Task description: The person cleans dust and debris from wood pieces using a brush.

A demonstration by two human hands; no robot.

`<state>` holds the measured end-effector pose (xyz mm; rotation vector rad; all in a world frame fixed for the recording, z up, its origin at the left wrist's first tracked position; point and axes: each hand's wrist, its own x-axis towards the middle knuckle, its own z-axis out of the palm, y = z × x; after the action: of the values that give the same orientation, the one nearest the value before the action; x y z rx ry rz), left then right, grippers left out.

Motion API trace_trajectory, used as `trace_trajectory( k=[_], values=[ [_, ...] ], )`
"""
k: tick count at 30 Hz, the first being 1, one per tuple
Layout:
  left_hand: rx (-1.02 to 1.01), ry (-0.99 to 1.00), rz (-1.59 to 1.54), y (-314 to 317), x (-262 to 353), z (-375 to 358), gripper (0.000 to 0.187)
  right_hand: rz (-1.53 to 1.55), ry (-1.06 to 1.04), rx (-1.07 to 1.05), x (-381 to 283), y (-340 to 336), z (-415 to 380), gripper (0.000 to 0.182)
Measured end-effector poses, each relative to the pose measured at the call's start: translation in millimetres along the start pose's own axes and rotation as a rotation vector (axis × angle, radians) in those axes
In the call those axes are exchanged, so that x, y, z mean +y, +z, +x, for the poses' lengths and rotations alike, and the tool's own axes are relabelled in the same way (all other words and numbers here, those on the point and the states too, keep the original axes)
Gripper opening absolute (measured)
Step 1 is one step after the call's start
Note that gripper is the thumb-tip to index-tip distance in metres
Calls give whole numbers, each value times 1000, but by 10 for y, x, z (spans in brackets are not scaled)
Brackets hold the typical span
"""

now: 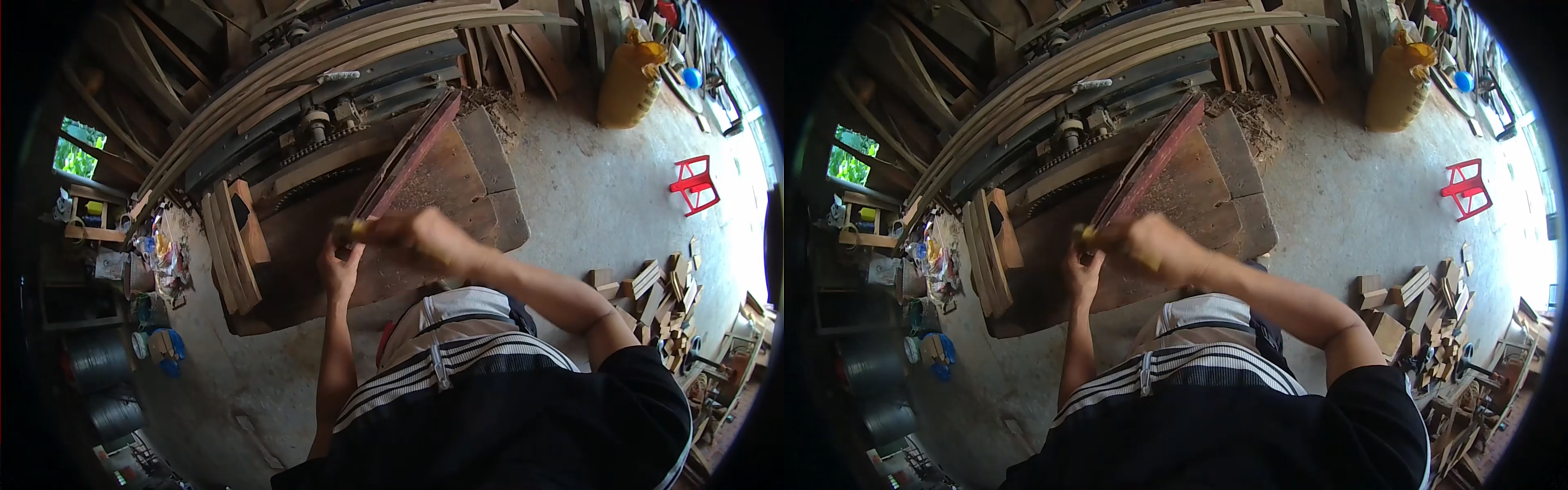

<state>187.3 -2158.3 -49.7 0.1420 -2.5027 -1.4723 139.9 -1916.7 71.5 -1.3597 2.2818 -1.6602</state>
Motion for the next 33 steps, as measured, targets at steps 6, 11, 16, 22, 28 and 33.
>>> trace_trajectory(
  k=[6, 11, 16, 22, 28, 33],
  values=[
    [-47, -28, -114, -70, 103, 48, 43, -256, 397, 356, 378, -982, -14, 20],
    [-185, -112, -553, -121, 323, 13, 48, -331, 389, 531, 428, -1159, -104, 22],
    [-56, -438, -431, -85, 283, -31, 54, -496, 332, 442, 640, -1088, -297, 23],
    [-229, -272, -124, -102, 169, -40, 72, -756, 373, 252, 748, -806, -290, 43],
    [-76, 299, 582, -145, -247, -129, 86, -505, 37, -113, 57, 188, -131, 52],
    [-55, 184, 496, -101, -24, -115, 87, 75, -13, 104, 325, 328, -136, 31]
  ],
)
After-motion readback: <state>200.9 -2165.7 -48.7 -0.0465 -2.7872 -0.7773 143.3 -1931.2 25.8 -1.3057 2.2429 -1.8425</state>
